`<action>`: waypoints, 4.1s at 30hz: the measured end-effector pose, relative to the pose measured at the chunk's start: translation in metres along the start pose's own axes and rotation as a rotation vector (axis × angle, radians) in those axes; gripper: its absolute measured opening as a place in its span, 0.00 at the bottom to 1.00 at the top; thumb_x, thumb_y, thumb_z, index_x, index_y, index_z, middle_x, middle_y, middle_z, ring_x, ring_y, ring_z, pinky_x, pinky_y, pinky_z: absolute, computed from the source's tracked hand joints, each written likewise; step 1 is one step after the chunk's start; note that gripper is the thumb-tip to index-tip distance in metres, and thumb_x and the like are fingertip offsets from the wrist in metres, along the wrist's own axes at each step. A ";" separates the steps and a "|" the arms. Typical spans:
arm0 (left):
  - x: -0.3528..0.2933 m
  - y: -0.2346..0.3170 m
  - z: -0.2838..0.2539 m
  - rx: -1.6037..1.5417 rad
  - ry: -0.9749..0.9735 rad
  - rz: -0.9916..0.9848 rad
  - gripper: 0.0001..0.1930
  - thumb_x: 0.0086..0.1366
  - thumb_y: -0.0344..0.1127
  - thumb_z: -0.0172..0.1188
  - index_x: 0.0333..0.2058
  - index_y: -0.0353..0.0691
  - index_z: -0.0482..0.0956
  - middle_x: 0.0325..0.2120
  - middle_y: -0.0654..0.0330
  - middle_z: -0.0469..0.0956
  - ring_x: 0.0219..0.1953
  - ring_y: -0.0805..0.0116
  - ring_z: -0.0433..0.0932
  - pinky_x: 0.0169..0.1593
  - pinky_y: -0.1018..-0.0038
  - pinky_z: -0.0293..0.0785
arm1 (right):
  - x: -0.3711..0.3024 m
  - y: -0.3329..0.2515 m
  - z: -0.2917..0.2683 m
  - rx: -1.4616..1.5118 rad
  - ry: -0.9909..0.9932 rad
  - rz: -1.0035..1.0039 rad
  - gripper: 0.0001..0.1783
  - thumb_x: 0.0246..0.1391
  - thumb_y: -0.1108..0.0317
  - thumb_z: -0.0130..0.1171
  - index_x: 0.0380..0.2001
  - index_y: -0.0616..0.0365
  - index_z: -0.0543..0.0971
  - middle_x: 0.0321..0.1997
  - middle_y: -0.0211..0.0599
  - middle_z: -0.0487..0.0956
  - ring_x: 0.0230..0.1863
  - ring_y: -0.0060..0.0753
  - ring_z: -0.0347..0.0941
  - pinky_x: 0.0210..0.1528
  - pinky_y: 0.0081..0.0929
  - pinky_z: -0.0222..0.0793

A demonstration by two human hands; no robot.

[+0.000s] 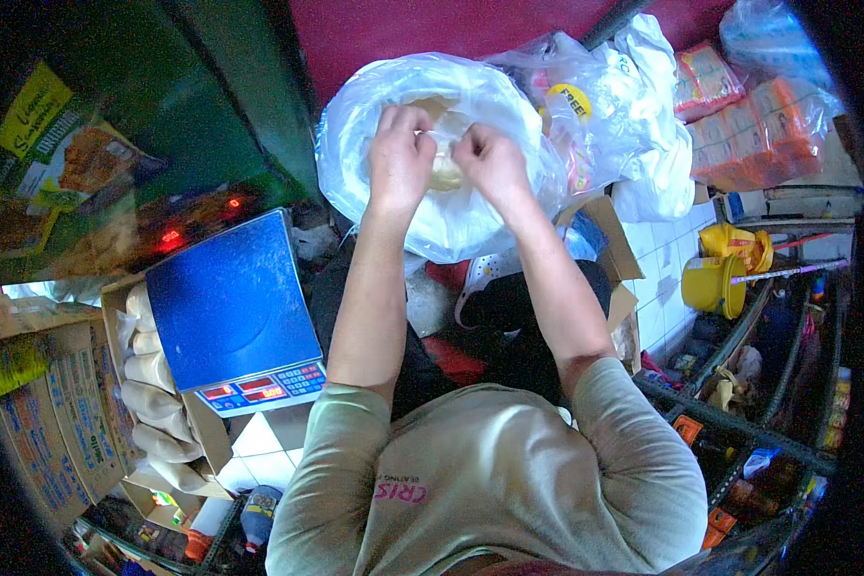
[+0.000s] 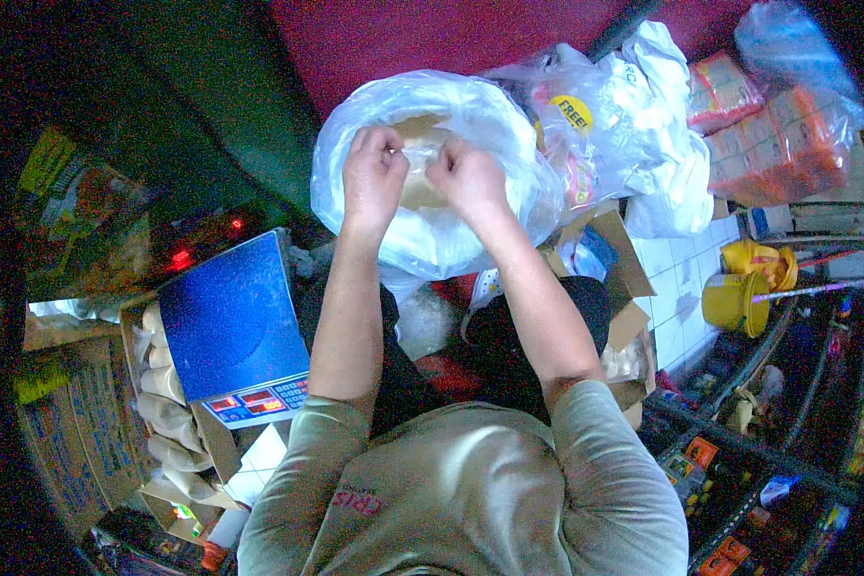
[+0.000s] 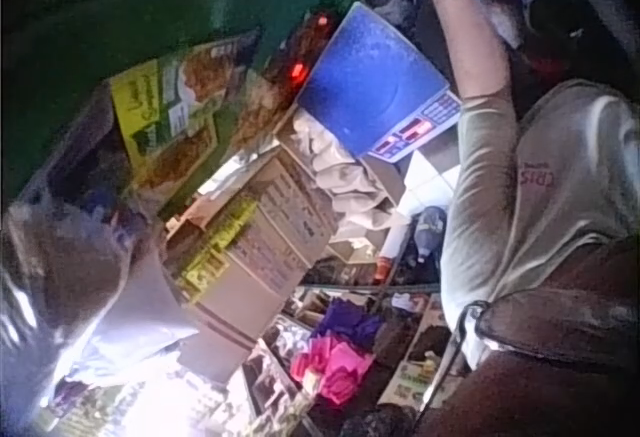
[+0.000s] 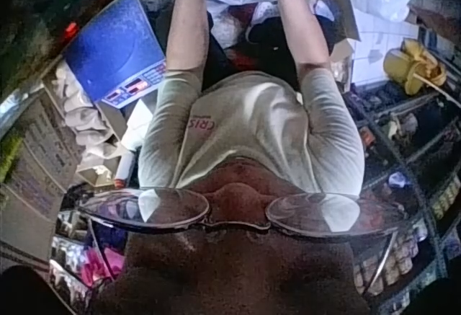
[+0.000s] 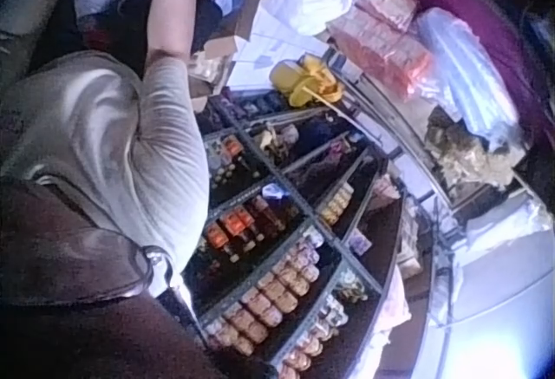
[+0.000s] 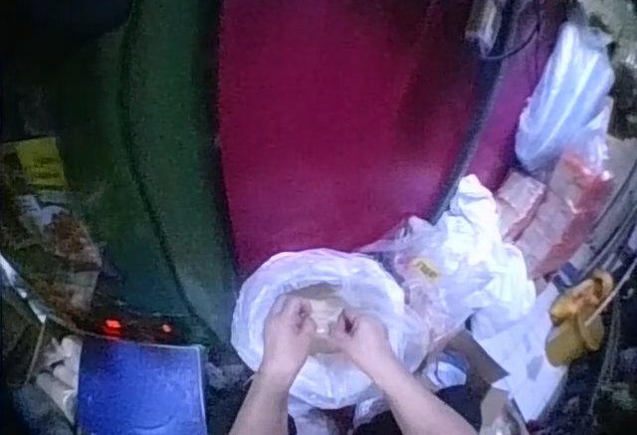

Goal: The recorder is scooping a white powder (likely flour or similar ingredient) from a large sack into small plastic bags, weighing them on an electronic scale, and sealing/boxing them.

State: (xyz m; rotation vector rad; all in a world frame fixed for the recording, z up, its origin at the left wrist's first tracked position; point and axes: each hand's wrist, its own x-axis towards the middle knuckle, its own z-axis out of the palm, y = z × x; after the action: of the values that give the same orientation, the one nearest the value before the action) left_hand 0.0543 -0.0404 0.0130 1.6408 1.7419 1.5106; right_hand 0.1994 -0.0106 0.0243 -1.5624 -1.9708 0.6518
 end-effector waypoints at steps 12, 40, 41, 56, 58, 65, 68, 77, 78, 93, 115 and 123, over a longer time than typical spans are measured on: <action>0.012 -0.014 -0.037 0.011 0.112 -0.026 0.12 0.53 0.22 0.51 0.34 0.37 0.82 0.37 0.53 0.79 0.41 0.61 0.78 0.48 0.73 0.71 | 0.035 0.059 0.041 -0.308 -0.469 0.020 0.22 0.47 0.54 0.62 0.41 0.59 0.77 0.39 0.40 0.80 0.42 0.34 0.76 0.41 0.34 0.68; 0.017 -0.023 -0.049 -0.056 0.205 -0.101 0.12 0.54 0.19 0.51 0.35 0.38 0.80 0.35 0.55 0.77 0.37 0.64 0.76 0.42 0.73 0.71 | 0.099 0.120 0.115 -0.980 -0.660 -0.140 0.22 0.52 0.66 0.51 0.52 0.54 0.70 0.52 0.37 0.74 0.58 0.37 0.66 0.63 0.51 0.49; 0.016 -0.023 -0.049 -0.057 0.193 -0.098 0.12 0.54 0.19 0.51 0.34 0.37 0.80 0.34 0.54 0.77 0.37 0.63 0.76 0.42 0.72 0.71 | 0.106 0.126 0.111 -0.992 -0.660 -0.125 0.22 0.53 0.66 0.50 0.53 0.53 0.69 0.53 0.38 0.74 0.58 0.37 0.65 0.63 0.51 0.50; 0.017 -0.028 -0.035 -0.005 0.125 -0.156 0.10 0.54 0.20 0.51 0.32 0.36 0.79 0.34 0.53 0.77 0.37 0.58 0.77 0.45 0.70 0.71 | 0.078 0.091 0.152 -0.620 -0.795 -0.215 0.23 0.49 0.60 0.58 0.50 0.50 0.73 0.49 0.38 0.77 0.54 0.41 0.71 0.57 0.52 0.55; 0.017 -0.031 -0.038 -0.017 0.114 -0.199 0.10 0.54 0.20 0.51 0.32 0.36 0.79 0.34 0.53 0.77 0.37 0.58 0.77 0.45 0.70 0.71 | 0.086 0.095 0.137 -0.637 -0.734 -0.216 0.25 0.48 0.58 0.59 0.51 0.50 0.73 0.49 0.39 0.77 0.54 0.41 0.71 0.57 0.52 0.55; 0.015 -0.032 -0.039 -0.085 0.191 -0.242 0.10 0.55 0.19 0.50 0.33 0.36 0.79 0.33 0.54 0.77 0.36 0.60 0.77 0.45 0.71 0.71 | 0.093 0.111 0.123 -0.933 -0.731 -0.170 0.34 0.41 0.56 0.66 0.54 0.44 0.70 0.48 0.37 0.77 0.54 0.39 0.70 0.58 0.49 0.53; 0.016 -0.031 -0.036 -0.091 0.189 -0.223 0.11 0.55 0.19 0.50 0.33 0.36 0.79 0.33 0.54 0.77 0.36 0.60 0.77 0.44 0.71 0.71 | 0.069 0.100 0.157 -0.821 -0.855 -0.116 0.37 0.38 0.57 0.68 0.56 0.40 0.69 0.48 0.36 0.78 0.53 0.38 0.71 0.58 0.49 0.52; 0.023 -0.034 -0.036 0.085 0.189 -0.143 0.12 0.54 0.21 0.51 0.35 0.37 0.81 0.36 0.52 0.78 0.41 0.58 0.77 0.48 0.69 0.71 | 0.060 0.093 0.122 -0.399 -0.809 -0.061 0.39 0.35 0.55 0.69 0.55 0.46 0.68 0.47 0.38 0.78 0.52 0.42 0.72 0.57 0.44 0.56; 0.023 -0.035 -0.039 0.117 0.194 -0.153 0.12 0.54 0.21 0.51 0.35 0.37 0.81 0.36 0.52 0.78 0.41 0.57 0.77 0.48 0.68 0.71 | 0.064 0.095 0.107 -0.399 -0.778 -0.070 0.40 0.35 0.55 0.69 0.55 0.48 0.68 0.47 0.40 0.78 0.52 0.43 0.72 0.57 0.43 0.58; 0.016 -0.060 0.010 0.239 -0.023 -0.172 0.17 0.52 0.25 0.45 0.37 0.38 0.81 0.41 0.50 0.77 0.45 0.51 0.75 0.51 0.64 0.69 | 0.052 0.042 -0.050 -0.045 -0.577 -0.027 0.38 0.47 0.50 0.64 0.58 0.56 0.65 0.49 0.47 0.75 0.51 0.39 0.71 0.54 0.30 0.64; 0.019 -0.048 0.010 -0.193 -0.240 -0.202 0.26 0.49 0.23 0.55 0.51 0.34 0.72 0.53 0.50 0.70 0.52 0.59 0.72 0.54 0.73 0.67 | 0.072 0.029 -0.049 0.058 -0.612 -0.161 0.31 0.47 0.58 0.64 0.54 0.58 0.69 0.47 0.39 0.75 0.47 0.31 0.71 0.51 0.26 0.66; 0.020 -0.040 0.012 -0.400 -0.262 -0.289 0.25 0.48 0.22 0.55 0.50 0.32 0.74 0.52 0.50 0.70 0.53 0.62 0.71 0.55 0.75 0.66 | 0.075 0.016 -0.053 -0.217 -0.580 -0.191 0.28 0.46 0.61 0.64 0.52 0.56 0.71 0.42 0.43 0.78 0.44 0.36 0.74 0.48 0.29 0.68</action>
State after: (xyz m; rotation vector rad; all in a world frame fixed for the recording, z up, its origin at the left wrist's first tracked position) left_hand 0.0369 -0.0089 -0.0163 1.2588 1.3613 1.3327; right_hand 0.2325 0.0682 0.0610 -1.3770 -2.6569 0.9103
